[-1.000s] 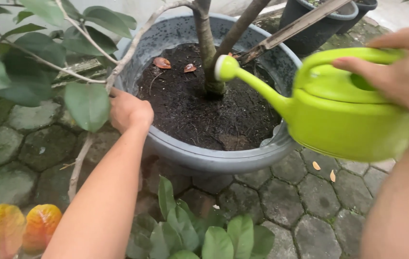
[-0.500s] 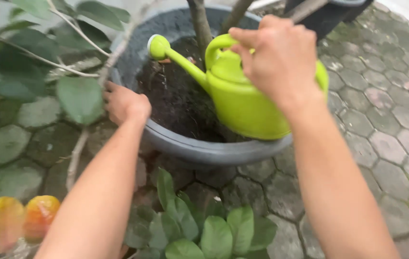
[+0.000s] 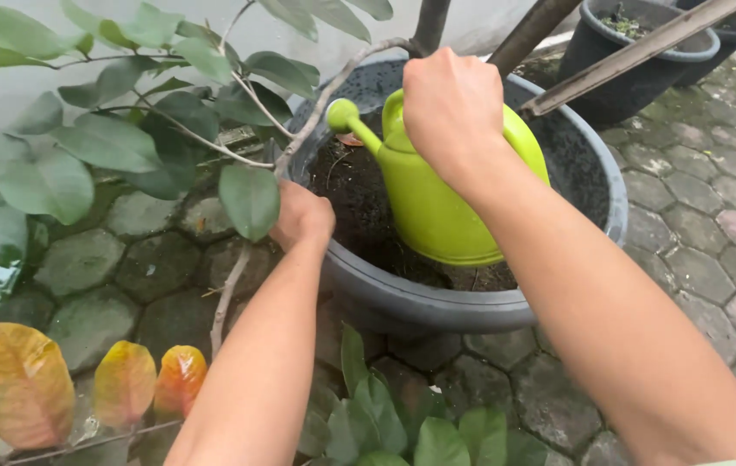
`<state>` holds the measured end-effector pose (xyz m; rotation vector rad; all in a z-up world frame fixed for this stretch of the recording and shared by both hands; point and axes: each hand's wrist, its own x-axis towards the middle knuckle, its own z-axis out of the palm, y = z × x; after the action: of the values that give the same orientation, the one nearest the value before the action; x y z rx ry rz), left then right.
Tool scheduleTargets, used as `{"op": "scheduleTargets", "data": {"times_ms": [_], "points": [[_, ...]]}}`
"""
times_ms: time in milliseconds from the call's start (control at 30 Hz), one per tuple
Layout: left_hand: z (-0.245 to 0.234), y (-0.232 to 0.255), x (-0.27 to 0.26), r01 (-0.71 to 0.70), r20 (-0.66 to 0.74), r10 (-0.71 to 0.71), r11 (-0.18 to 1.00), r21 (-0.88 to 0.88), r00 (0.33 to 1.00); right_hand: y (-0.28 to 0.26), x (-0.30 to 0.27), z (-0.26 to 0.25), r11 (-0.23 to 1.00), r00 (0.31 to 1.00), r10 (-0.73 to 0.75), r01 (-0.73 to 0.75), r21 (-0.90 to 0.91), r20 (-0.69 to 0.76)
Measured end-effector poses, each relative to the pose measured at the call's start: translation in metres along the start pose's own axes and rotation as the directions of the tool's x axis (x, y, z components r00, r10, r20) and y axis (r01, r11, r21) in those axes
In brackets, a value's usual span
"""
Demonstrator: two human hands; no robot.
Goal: Watering a large potted plant in an outdoor garden using a green watering can.
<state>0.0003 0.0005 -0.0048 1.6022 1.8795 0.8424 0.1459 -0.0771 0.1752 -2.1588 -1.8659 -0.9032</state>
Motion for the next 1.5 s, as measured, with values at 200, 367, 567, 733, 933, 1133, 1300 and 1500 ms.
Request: {"op": "scheduleTargets", "data": {"times_ms": [200, 367, 567, 733, 933, 1133, 1300, 1500], "points": [[-0.001, 0.003, -0.005, 0.002, 0.001, -0.002, 1.000, -0.026, 1.000, -0.013, 0.029, 0.015, 0.998, 0.997, 0.015, -0.020, -0.066, -0.076], [-0.003, 0.006, -0.005, 0.005, 0.002, -0.005, 0.999, -0.045, 1.000, -0.019, 0.047, 0.019, 0.996, 1.000, -0.008, 0.010, -0.085, 0.018], [-0.002, 0.004, -0.003, 0.006, 0.004, -0.005, 0.998, -0.061, 1.000, -0.019, 0.052, 0.018, 0.997, 0.999, -0.036, 0.039, -0.067, 0.040], [0.003, -0.005, 0.000, 0.005, 0.012, -0.004, 0.997, -0.073, 1.000, -0.022, 0.054, 0.029, 0.995, 0.999, -0.036, 0.034, -0.089, -0.021], [-0.006, 0.005, 0.001, 0.009, 0.013, -0.007, 0.996, -0.094, 1.000, -0.033, 0.055, 0.044, 0.987, 0.998, 0.051, -0.047, -0.153, 0.024], [-0.011, 0.002, 0.003, 0.025, 0.019, -0.023, 0.994, -0.104, 1.000, -0.038, 0.059, 0.051, 0.969, 0.987, 0.122, -0.094, -0.228, 0.110], [-0.010, 0.000, 0.002, 0.029, 0.035, -0.025, 0.994, -0.108, 0.999, -0.013, 0.053, 0.049, 0.987, 0.987, 0.003, 0.023, -0.158, 0.163], [-0.004, -0.002, -0.007, 0.034, 0.067, -0.026, 0.993, -0.112, 0.997, 0.011, 0.010, -0.021, 0.995, 0.982, 0.038, -0.019, -0.102, 0.186]]}}
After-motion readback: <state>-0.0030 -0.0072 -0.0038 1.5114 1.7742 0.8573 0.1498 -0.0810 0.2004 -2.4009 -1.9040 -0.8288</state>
